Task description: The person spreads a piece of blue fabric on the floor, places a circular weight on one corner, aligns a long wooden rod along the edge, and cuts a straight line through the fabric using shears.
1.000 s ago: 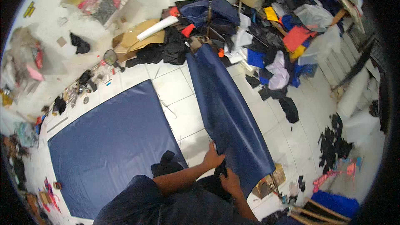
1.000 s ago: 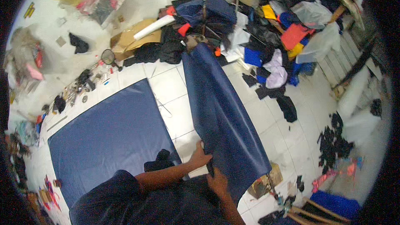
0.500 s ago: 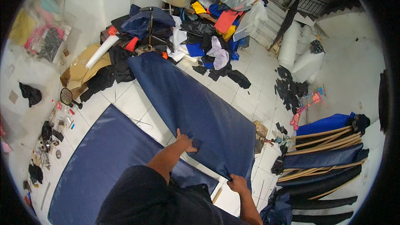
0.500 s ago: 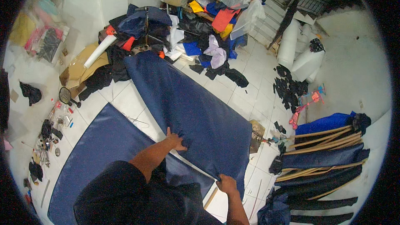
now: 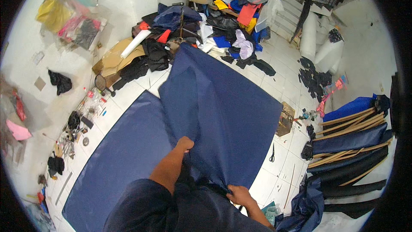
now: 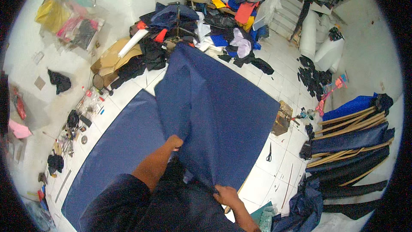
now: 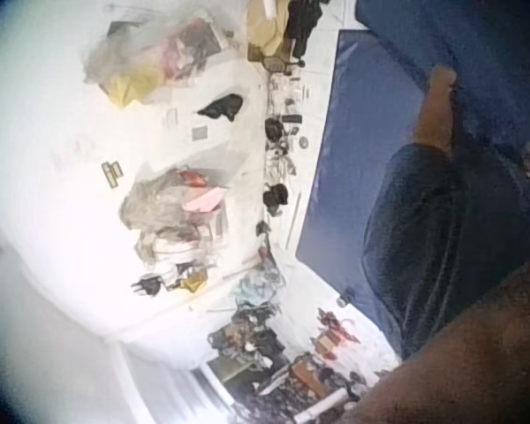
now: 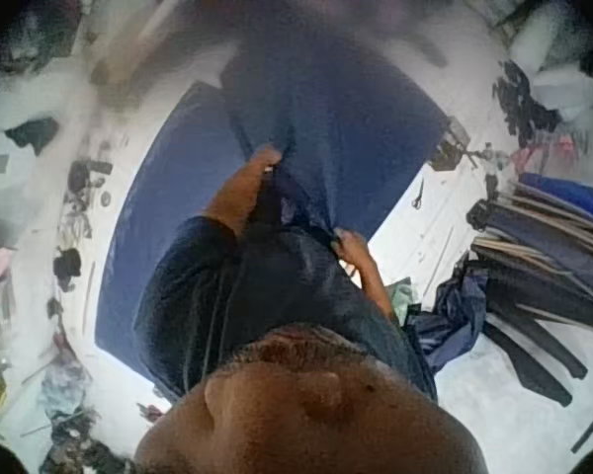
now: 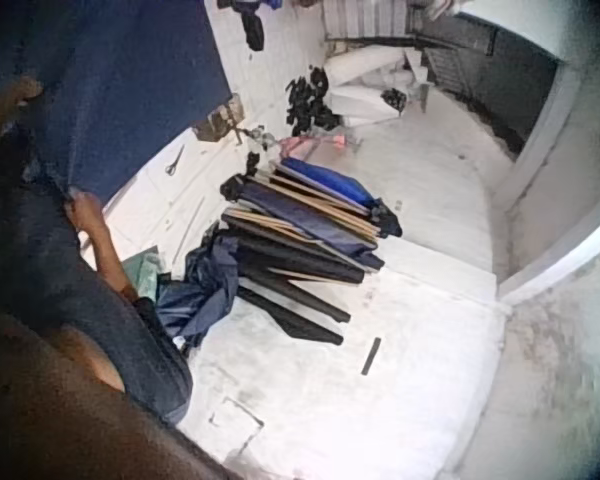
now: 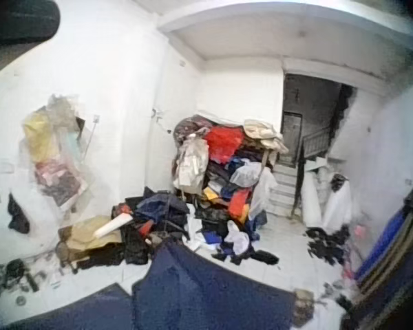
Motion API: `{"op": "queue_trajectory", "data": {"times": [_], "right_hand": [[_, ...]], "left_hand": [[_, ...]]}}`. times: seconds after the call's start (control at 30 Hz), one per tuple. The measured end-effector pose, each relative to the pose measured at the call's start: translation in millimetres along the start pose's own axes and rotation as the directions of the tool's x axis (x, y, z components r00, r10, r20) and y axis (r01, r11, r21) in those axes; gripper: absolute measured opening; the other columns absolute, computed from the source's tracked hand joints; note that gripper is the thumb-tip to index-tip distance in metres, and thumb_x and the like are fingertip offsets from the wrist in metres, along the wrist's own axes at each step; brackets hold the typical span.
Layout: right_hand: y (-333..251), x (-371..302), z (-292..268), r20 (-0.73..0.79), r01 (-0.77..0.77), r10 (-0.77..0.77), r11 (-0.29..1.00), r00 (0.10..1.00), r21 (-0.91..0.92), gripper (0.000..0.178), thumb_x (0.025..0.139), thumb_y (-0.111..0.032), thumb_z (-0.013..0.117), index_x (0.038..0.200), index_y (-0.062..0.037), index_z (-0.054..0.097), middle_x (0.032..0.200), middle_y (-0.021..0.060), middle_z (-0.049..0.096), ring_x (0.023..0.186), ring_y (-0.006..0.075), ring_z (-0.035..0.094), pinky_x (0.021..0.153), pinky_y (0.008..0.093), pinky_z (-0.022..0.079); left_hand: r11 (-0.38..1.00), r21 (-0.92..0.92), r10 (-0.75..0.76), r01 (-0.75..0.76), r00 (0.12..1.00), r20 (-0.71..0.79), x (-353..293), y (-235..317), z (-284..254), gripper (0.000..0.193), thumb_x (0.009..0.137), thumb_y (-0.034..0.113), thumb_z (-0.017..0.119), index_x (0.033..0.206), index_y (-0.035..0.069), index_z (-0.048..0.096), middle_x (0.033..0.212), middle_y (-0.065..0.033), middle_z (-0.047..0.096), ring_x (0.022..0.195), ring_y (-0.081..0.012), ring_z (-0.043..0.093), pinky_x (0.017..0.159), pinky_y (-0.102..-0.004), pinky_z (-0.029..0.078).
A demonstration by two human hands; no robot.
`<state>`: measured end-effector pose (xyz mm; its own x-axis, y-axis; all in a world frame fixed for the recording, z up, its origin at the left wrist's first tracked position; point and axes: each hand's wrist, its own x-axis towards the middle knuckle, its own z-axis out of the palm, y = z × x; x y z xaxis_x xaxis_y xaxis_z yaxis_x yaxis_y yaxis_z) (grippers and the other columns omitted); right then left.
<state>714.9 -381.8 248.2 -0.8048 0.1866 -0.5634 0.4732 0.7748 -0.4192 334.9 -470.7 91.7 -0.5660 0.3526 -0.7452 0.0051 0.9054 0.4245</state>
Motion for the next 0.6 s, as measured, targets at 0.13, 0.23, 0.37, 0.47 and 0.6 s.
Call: {"op": "queue_trajectory", "data": {"times": [0.13,0.23,0.37,0.47,0.6], "right_hand": [[-43,-52,92,-0.063,-0.008,0.018,0.989,0.998,0.147,0.035,0.084,-0.033,0.065,0.109,-0.0101,0.058,0.097,0.0217,0.067,0.093,0.0437,0.063,0.081,0.0535,0.049],[-86,-66,162,-0.037,-0.048,0.054,0.987,0.998,0.155,0.036,0.083,-0.032,0.067,0.11,-0.0099,0.058,0.099,0.0212,0.067,0.094,0.0436,0.063,0.081,0.0532,0.049],[-143,-82,238,-0.04,-0.089,0.088,0.996,0.995,-0.007,0.037,0.082,-0.034,0.068,0.109,-0.0095,0.059,0.1,0.0213,0.067,0.092,0.0435,0.064,0.08,0.053,0.05],[-151,-93,293,-0.025,-0.222,0.221,0.97,0.975,-0.096,0.038,0.079,-0.036,0.067,0.106,-0.0092,0.063,0.099,0.0204,0.068,0.093,0.0427,0.065,0.081,0.0516,0.051],[-208,-115,334,0.079,-0.151,0.173,0.962,0.982,-0.229,0.04,0.079,-0.035,0.064,0.108,-0.0089,0.066,0.102,0.022,0.068,0.096,0.0434,0.065,0.087,0.0524,0.051]], "left_hand": [[0.685,-0.723,-0.094,0.093,0.995,0.039,-46,-98,-1,0.004,0.073,0.0,0.06,0.077,0.0,0.062,0.091,-0.017,0.062,0.086,-0.0313,0.064,0.073,-0.0494,0.057],[0.459,-0.874,-0.207,0.159,0.976,0.068,-67,-240,6,0.012,0.072,-0.002,0.055,0.084,0.0,0.057,0.082,-0.0138,0.054,0.077,-0.0288,0.059,0.067,-0.0448,0.054],[0.235,-0.969,-0.081,0.082,0.995,0.065,-129,-387,6,0.021,0.07,-0.002,0.052,0.09,0.004,0.056,0.081,-0.0104,0.053,0.072,-0.0244,0.051,0.06,-0.0404,0.043],[0.183,-0.983,0.041,0.009,0.999,0.017,-211,-410,-5,0.022,0.07,0.002,0.052,0.09,0.007,0.058,0.08,-0.0076,0.052,0.067,-0.0207,0.045,0.058,-0.0368,0.033],[0.371,-0.928,-0.006,-0.047,0.999,-0.053,-293,-473,-21,0.024,0.071,0.007,0.054,0.094,0.006,0.062,0.081,-0.0062,0.055,0.068,-0.0196,0.049,0.059,-0.0362,0.037]]}}
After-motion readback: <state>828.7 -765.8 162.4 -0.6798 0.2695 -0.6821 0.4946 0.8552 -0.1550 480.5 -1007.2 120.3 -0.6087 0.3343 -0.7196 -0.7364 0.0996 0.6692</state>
